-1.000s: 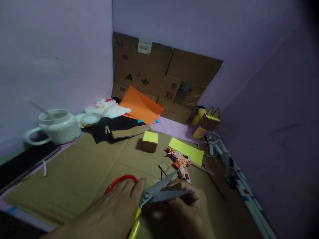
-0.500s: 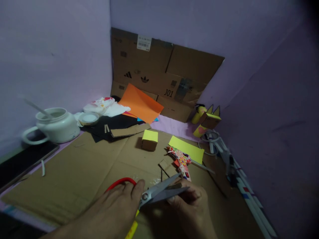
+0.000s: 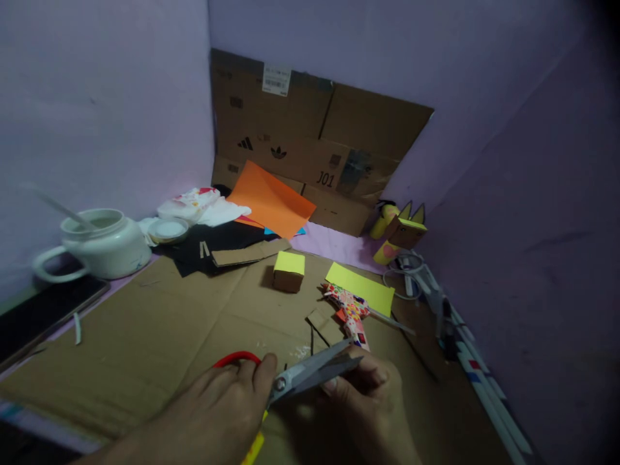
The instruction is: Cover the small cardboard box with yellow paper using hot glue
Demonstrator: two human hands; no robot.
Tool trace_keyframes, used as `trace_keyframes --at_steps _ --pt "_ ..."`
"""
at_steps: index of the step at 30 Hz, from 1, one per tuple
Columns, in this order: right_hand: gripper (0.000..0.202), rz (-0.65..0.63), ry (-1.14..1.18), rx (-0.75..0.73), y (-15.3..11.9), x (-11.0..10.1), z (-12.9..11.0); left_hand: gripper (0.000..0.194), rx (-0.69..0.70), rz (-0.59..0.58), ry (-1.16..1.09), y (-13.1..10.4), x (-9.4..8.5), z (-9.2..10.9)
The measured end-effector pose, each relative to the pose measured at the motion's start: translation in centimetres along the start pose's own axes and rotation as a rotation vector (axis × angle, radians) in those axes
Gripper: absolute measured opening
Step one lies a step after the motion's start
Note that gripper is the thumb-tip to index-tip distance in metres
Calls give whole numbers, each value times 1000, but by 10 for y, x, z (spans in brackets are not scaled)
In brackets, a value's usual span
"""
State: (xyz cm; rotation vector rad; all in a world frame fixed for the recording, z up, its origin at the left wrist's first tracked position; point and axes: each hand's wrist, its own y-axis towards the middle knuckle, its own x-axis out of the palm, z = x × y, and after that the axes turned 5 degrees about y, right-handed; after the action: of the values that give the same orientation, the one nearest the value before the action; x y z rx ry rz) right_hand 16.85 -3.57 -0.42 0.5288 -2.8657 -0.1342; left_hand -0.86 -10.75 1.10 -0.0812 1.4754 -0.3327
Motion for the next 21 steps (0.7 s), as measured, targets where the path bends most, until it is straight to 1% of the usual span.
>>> trace_keyframes --at_steps 3,6,9,12,15,17,19,21 --pt "8 -8 -5 14 1 -2 1 65 -5 -57 -22 1 -8 3" --pt "8 -1 -3 37 1 -3 2 63 -6 -70 -62 0 -16 5" --pt "9 20 -12 38 1 -1 2 59 -28 -103 -129 -2 -20 6" --pt "11 39 -28 46 1 -1 -1 50 -42 -114 -158 -4 -22 6" --pt "10 -11 -59 89 3 -4 -2 44 -6 -102 -166 -5 -24 3" --pt "9 -42 -64 93 3 -6 -2 42 16 -117 -161 -5 -25 0" --pt "9 -65 -37 104 2 -4 -2 45 22 -132 -169 -4 -25 -2" --pt "9 -78 23 139 0 0 -2 50 26 -114 -207 -4 -22 -4"
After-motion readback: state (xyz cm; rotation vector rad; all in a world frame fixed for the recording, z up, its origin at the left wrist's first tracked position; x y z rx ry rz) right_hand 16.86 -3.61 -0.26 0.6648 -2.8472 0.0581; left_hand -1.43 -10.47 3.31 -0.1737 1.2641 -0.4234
